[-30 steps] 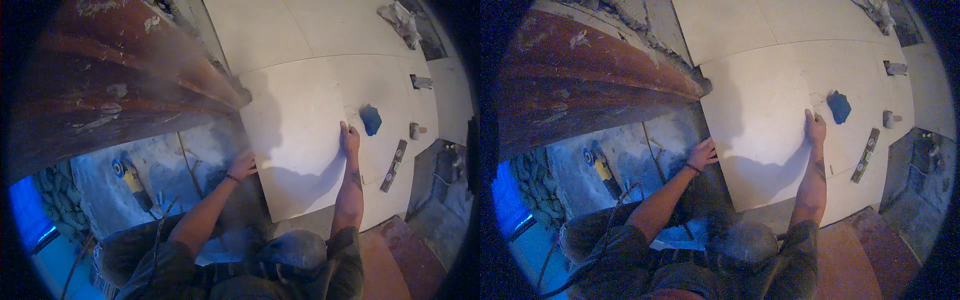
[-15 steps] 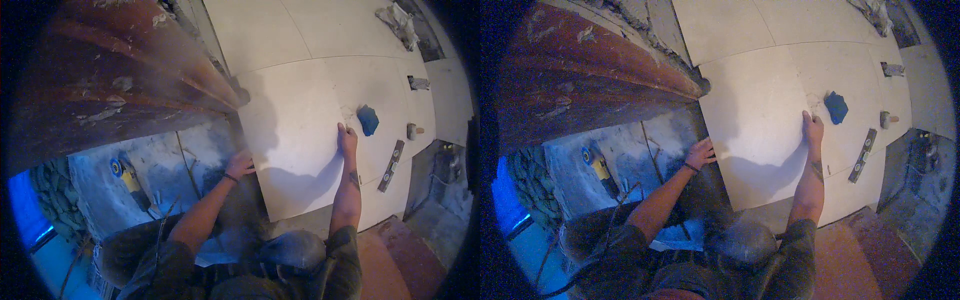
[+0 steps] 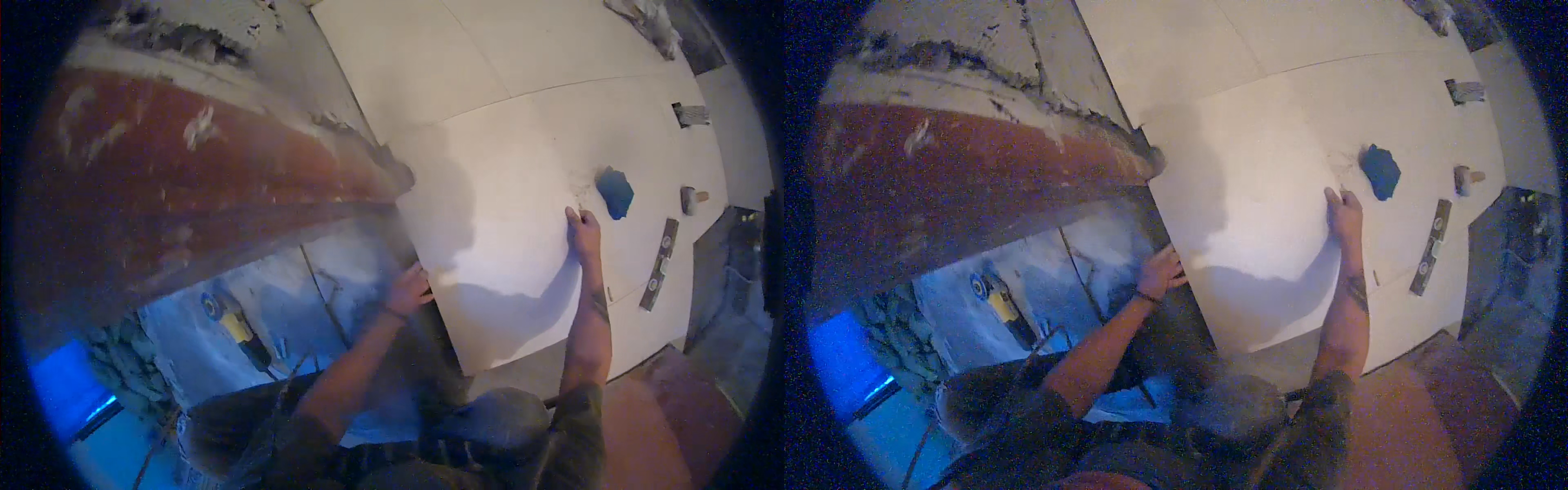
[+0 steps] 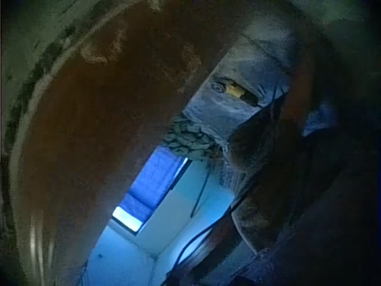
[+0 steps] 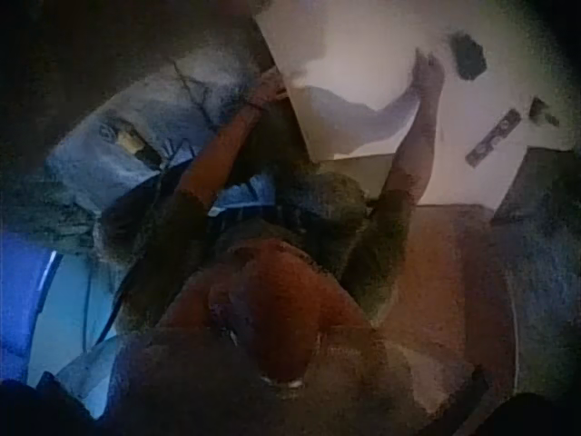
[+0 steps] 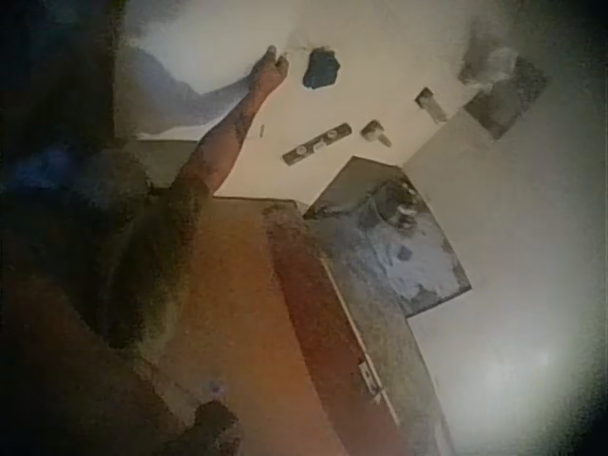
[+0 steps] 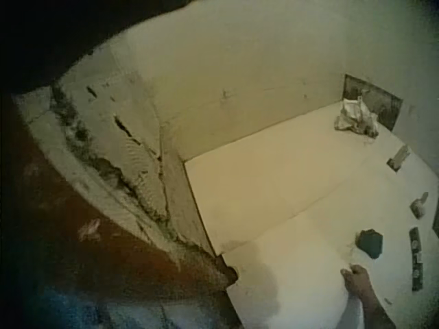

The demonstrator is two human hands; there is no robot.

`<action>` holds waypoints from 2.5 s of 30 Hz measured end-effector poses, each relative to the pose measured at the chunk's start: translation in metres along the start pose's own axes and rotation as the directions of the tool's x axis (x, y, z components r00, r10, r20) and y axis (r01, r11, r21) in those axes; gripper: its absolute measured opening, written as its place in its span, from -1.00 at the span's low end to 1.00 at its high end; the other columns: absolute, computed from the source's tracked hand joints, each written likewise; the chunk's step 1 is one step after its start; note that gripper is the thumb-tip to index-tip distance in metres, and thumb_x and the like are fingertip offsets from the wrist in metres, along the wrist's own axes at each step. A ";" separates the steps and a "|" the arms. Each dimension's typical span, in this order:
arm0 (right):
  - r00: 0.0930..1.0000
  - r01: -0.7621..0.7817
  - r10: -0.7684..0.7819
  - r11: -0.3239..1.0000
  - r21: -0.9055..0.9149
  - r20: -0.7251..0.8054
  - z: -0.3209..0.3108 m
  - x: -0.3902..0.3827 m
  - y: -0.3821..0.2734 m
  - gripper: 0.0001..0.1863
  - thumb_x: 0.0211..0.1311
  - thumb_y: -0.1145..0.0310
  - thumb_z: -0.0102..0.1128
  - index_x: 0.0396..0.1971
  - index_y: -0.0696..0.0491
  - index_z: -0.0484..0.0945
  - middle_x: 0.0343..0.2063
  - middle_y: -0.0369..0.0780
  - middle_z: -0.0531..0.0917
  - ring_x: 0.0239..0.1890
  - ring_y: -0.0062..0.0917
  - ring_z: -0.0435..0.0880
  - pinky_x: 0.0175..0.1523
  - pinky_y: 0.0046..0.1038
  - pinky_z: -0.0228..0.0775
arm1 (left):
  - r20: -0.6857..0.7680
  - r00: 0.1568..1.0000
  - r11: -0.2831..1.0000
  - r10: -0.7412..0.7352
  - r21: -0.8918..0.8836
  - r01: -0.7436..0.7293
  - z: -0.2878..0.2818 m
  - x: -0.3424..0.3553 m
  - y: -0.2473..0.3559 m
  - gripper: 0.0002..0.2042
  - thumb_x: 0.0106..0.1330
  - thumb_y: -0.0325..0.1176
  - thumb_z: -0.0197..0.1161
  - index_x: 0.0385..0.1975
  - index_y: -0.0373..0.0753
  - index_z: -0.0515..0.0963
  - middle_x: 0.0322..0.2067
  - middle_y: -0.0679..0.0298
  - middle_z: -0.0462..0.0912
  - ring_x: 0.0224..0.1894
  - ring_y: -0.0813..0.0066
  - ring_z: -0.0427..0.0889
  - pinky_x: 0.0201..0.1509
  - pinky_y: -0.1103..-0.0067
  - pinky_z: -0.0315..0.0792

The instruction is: The person fits a tile on the floor near a pipe, marks a cutting line using a pencil, and uses an angle grinder to cut and smooth the curved edge of the tile.

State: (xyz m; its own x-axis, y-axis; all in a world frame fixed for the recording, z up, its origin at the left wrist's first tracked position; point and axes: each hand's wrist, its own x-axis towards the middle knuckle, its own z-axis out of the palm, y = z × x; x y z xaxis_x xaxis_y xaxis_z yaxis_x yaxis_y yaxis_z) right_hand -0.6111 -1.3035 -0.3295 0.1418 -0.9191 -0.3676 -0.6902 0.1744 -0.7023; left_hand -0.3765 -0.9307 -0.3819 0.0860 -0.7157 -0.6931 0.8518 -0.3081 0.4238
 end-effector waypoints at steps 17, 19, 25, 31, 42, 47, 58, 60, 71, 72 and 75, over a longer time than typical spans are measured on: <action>0.991 -0.100 0.100 0.995 0.004 0.088 -0.011 0.006 -0.009 -0.65 0.23 0.10 0.26 -0.31 0.12 0.51 -0.58 -0.44 0.38 -0.54 -0.75 0.28 -0.45 -0.63 0.14 | -0.270 0.962 0.986 -0.036 0.148 0.079 0.050 -0.024 0.025 -0.49 0.43 -0.18 0.07 0.34 -0.14 0.21 0.12 0.31 0.43 0.07 0.45 0.48 0.14 0.25 0.46; 0.982 -0.166 0.162 0.986 0.028 0.094 -0.012 -0.001 -0.019 -0.69 0.23 0.11 0.25 -0.42 0.05 0.46 -0.62 -0.46 0.36 -0.56 -0.76 0.25 -0.47 -0.62 0.12 | -0.253 0.967 0.982 -0.033 0.170 0.078 0.044 -0.018 0.017 -0.50 0.42 -0.19 0.08 0.32 -0.15 0.23 0.11 0.30 0.45 0.06 0.44 0.50 0.14 0.25 0.46; 0.987 -0.115 0.109 0.992 0.044 0.121 -0.013 0.020 0.015 -0.41 0.18 0.05 0.29 0.00 0.25 0.50 -0.51 -0.39 0.48 -0.46 -0.71 0.37 -0.34 -0.62 0.25 | -0.270 0.956 0.980 -0.113 0.127 0.151 0.040 -0.012 0.014 -0.57 0.42 -0.15 0.05 0.25 -0.11 0.29 -0.01 0.34 0.52 0.01 0.47 0.54 0.05 0.31 0.50; 0.983 -0.146 0.119 0.971 0.190 0.143 -0.009 0.012 0.007 -0.72 0.23 0.16 0.28 -0.47 0.02 0.47 -0.60 -0.48 0.36 -0.56 -0.80 0.23 -0.48 -0.63 0.07 | -0.286 0.955 0.993 -0.079 0.058 0.100 0.034 -0.009 0.011 -0.60 0.45 -0.11 -0.03 0.23 -0.05 0.31 -0.03 0.38 0.53 -0.11 0.56 0.57 0.00 0.34 0.51; 0.981 -0.121 0.094 0.980 0.159 0.172 -0.010 0.020 0.013 -0.58 0.11 0.04 0.35 -0.40 0.15 0.54 -0.59 -0.38 0.46 -0.55 -0.68 0.34 -0.45 -0.57 0.20 | 0.055 0.993 0.991 0.102 0.080 -0.106 -0.027 -0.001 -0.025 -0.50 0.41 -0.10 -0.22 0.33 -0.02 0.10 0.29 0.21 0.28 0.19 0.12 0.42 0.15 0.10 0.40; 0.984 -0.088 0.090 0.996 -0.019 0.156 -0.016 0.021 0.014 -0.50 0.09 0.05 0.37 -0.29 0.25 0.56 -0.56 -0.31 0.52 -0.50 -0.63 0.39 -0.38 -0.52 0.28 | -0.053 0.990 0.989 -0.130 -0.081 0.125 -0.002 0.001 -0.002 -0.52 0.45 -0.11 -0.30 0.31 -0.14 0.16 0.25 0.16 0.31 0.21 0.11 0.38 0.17 0.11 0.35; 0.966 -0.152 0.111 0.975 0.163 0.235 -0.005 0.018 0.008 -0.67 0.13 0.12 0.38 -0.45 0.07 0.50 -0.61 -0.42 0.40 -0.57 -0.72 0.30 -0.47 -0.60 0.15 | -0.133 0.990 0.986 -0.041 -0.168 0.018 -0.019 -0.001 -0.017 -0.59 0.45 -0.15 -0.12 0.24 -0.10 0.26 0.08 0.27 0.45 -0.05 0.31 0.55 -0.02 0.17 0.52; 0.974 -0.137 0.109 0.981 0.136 0.197 -0.014 0.023 0.020 -0.67 0.13 0.12 0.38 -0.46 0.06 0.50 -0.62 -0.43 0.39 -0.59 -0.74 0.29 -0.50 -0.61 0.13 | -0.213 0.974 0.997 -0.081 -0.030 0.077 0.009 0.005 -0.006 -0.59 0.44 -0.16 -0.09 0.24 -0.10 0.27 0.05 0.31 0.47 -0.10 0.36 0.57 -0.04 0.20 0.55; 0.969 -0.188 0.148 0.961 0.204 0.199 -0.011 0.015 0.002 -0.72 0.16 0.21 0.38 -0.52 0.00 0.44 -0.69 -0.48 0.34 -0.67 -0.79 0.22 -0.60 -0.65 0.02 | -0.261 0.965 0.999 -0.036 0.003 0.038 0.016 -0.004 0.001 -0.63 0.43 -0.21 -0.03 0.20 -0.04 0.31 -0.06 0.38 0.53 -0.12 0.49 0.57 -0.10 0.30 0.56; 0.970 -0.188 0.149 0.961 0.202 0.194 -0.013 0.017 0.005 -0.72 0.16 0.21 0.38 -0.52 0.00 0.44 -0.69 -0.48 0.34 -0.67 -0.79 0.22 -0.60 -0.65 0.02 | -0.257 0.966 0.999 -0.039 0.002 0.041 0.022 -0.004 0.003 -0.63 0.43 -0.21 -0.03 0.20 -0.04 0.31 -0.06 0.38 0.53 -0.12 0.49 0.57 -0.10 0.30 0.56; 0.975 -0.150 0.109 0.966 0.213 0.192 -0.014 0.019 0.012 -0.70 0.16 0.21 0.38 -0.54 0.00 0.42 -0.68 -0.49 0.33 -0.67 -0.79 0.22 -0.59 -0.65 0.02 | -0.320 0.945 0.996 -0.062 0.046 0.081 0.032 -0.005 0.010 -0.64 0.43 -0.18 -0.02 0.19 -0.04 0.32 -0.09 0.41 0.53 -0.16 0.53 0.56 -0.10 0.33 0.56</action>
State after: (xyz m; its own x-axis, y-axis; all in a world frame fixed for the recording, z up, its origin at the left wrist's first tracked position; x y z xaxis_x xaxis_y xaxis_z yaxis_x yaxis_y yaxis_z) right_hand -0.6264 -1.3240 -0.3363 0.1998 -0.8095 -0.5520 -0.5366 0.3810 -0.7529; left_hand -0.3847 -0.9504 -0.3560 0.1945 -0.4567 -0.8681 0.8310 -0.3935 0.3932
